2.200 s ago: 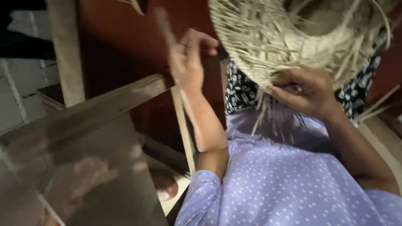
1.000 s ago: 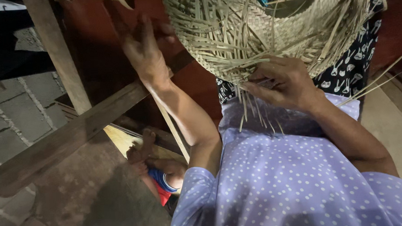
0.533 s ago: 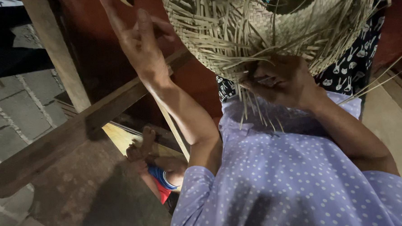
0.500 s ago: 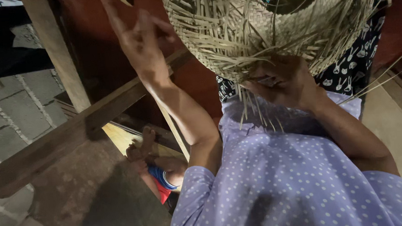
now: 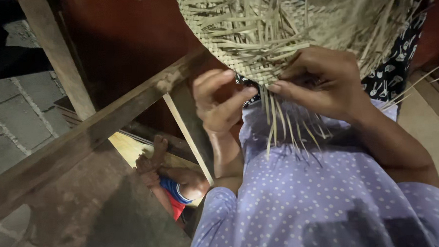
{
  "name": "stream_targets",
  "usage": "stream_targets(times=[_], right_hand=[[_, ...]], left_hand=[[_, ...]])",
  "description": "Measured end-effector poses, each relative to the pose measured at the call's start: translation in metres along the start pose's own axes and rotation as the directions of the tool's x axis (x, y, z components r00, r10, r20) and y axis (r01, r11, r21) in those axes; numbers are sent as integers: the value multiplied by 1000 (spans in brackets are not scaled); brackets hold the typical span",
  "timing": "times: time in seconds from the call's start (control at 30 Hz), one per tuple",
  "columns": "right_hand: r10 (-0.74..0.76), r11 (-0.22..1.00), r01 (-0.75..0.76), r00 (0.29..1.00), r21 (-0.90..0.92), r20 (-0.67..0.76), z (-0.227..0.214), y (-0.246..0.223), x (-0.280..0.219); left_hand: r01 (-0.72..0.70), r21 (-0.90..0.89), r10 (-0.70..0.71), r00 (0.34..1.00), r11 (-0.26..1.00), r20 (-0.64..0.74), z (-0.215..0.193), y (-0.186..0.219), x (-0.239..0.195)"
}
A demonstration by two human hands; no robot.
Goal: The person weaves a basket by hand, interlacing thin strips of dried plant material into the rim of a partially completed basket. The hands repeatedly tuck and pull the strips to tighten the weave along the edge.
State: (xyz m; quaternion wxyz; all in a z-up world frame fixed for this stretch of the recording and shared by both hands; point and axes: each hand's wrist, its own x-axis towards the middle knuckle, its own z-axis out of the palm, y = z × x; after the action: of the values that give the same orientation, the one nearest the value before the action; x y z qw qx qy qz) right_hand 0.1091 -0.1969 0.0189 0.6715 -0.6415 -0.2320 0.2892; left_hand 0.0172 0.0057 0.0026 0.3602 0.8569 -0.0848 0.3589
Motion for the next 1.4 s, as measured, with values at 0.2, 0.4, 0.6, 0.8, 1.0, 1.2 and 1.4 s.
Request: stream_targets(times=[0.2, 0.4, 0.6, 0.8, 1.0, 1.2, 1.4], right_hand=[[-44, 999, 44, 998, 1, -53, 13, -3, 1], [-49, 999, 49, 997, 3, -54, 15, 5, 4], [-52, 998, 50, 998, -38, -37, 17, 3, 7], [-37, 998, 37, 999, -55, -12, 18, 4, 10], [-48, 996, 47, 999, -76, -14, 22, 8, 10], [-51, 993, 49, 999, -111, -16, 23, 10, 11], [-85, 992, 80, 995, -98, -47, 27, 17, 10]], left_hand=[[-22, -53, 22, 1000, 998, -1, 1, -4, -11], [24, -132, -25, 1000, 991, -4, 6, 7, -2], [13, -202, -17, 1000, 979, -19, 5, -4, -7], [85, -380, -78, 996, 921, 33, 0, 11, 1], [243, -450, -226, 970, 859, 92, -3, 12, -6], [349, -364, -342, 936, 864, 87, -5, 8, -23], [650, -111, -607, 747, 751, 272, -17, 19, 0]])
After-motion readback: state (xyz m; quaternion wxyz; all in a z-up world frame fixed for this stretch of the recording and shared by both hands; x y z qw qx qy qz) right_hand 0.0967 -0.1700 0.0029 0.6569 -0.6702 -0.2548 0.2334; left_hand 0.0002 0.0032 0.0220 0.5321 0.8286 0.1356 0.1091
